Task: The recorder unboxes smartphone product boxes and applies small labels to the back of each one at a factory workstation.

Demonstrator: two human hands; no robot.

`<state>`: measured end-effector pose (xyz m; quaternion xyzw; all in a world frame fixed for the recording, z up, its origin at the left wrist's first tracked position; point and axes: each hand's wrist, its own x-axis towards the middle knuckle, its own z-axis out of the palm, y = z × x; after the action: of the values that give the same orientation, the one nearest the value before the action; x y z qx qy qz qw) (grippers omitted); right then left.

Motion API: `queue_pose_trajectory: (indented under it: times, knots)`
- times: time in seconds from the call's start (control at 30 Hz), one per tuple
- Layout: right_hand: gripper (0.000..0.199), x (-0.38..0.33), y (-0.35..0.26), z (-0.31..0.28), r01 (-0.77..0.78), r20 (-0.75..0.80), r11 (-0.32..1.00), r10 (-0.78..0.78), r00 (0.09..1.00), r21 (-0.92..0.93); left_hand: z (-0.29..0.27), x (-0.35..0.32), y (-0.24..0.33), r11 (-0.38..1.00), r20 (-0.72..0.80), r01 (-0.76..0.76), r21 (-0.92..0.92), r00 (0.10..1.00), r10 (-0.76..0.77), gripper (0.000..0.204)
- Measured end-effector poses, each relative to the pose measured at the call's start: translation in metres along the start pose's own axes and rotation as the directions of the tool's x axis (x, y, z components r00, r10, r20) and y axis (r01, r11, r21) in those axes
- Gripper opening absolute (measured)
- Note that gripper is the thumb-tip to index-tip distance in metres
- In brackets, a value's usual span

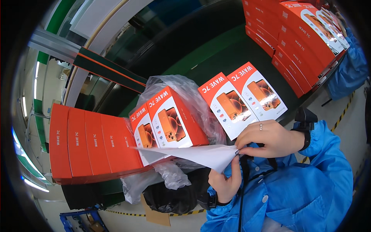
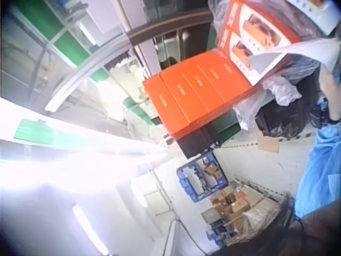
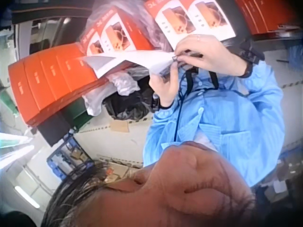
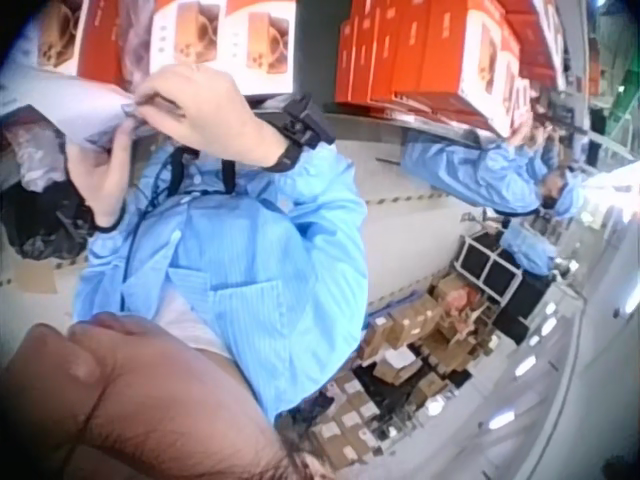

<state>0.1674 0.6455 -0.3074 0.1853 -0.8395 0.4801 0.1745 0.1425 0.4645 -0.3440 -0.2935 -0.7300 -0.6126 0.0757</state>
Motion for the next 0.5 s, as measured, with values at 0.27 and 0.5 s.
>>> queue_pose_trajectory:
  times: [0.27,0.5]
  knots:
    - [0.012,0.006,0.011,0.007,-0.045,0.028,0.996,0.047,0.999,-0.075,0.005,0.001,0.006,0.948,-0.055,0.059,0.314,0.998,-0.044,0.021]
    - [0.013,0.040,0.021,-0.010,-0.146,0.303,0.988,0.128,0.944,0.039,-0.012,0.001,0.006,0.843,-0.262,0.311,0.439,0.942,-0.211,0.023]
